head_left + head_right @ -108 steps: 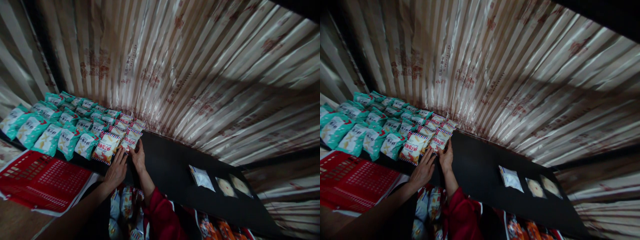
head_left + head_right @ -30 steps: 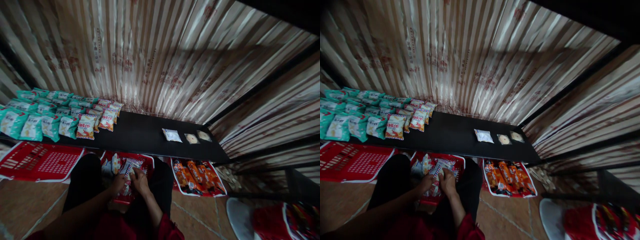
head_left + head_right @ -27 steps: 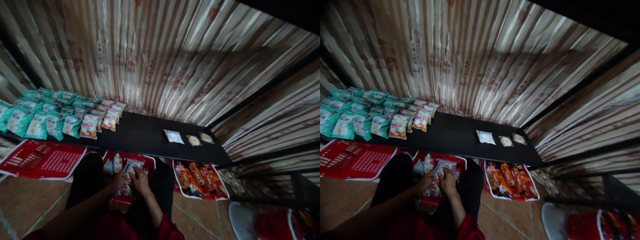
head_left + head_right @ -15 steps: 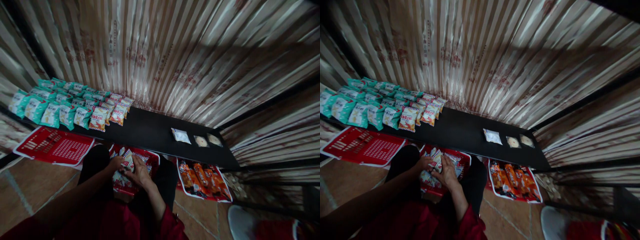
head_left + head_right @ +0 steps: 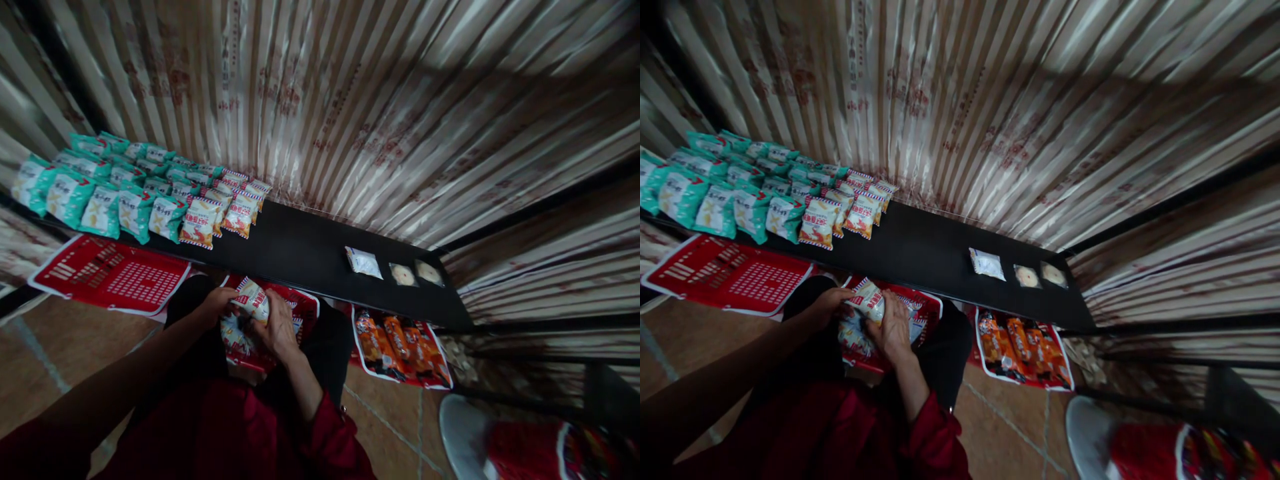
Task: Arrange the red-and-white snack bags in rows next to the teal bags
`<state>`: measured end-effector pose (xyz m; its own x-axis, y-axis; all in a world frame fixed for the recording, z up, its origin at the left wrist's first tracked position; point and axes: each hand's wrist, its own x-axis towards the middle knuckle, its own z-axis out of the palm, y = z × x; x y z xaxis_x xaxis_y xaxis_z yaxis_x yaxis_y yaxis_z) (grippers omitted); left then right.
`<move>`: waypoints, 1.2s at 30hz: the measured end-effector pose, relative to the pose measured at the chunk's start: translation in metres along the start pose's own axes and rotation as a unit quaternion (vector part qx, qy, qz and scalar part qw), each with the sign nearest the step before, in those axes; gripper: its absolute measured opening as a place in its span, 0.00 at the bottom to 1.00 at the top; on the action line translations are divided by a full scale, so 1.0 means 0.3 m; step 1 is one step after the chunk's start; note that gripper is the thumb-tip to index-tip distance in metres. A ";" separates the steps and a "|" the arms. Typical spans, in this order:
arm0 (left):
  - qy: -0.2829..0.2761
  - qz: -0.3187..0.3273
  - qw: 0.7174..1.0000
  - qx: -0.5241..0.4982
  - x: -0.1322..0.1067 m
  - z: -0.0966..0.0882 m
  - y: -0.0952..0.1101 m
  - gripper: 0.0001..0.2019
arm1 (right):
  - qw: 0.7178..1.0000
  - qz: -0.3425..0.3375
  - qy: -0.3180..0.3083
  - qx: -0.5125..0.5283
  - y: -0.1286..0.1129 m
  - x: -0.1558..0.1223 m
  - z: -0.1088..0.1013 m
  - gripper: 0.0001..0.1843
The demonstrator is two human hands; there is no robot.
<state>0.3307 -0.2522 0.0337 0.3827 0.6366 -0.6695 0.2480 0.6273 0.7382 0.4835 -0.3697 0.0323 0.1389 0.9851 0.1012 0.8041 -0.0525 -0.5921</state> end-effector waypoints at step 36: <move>0.082 0.111 0.981 -0.135 -0.079 0.104 0.023 0.26 | 0.977 0.151 0.098 0.117 -0.101 0.038 0.067 0.34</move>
<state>0.3510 -0.2769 0.0573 0.2477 0.8201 -0.5159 -0.0785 0.5477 0.8330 0.4491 -0.3536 0.0353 0.4753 0.8793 0.0304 0.5579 -0.2745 -0.7832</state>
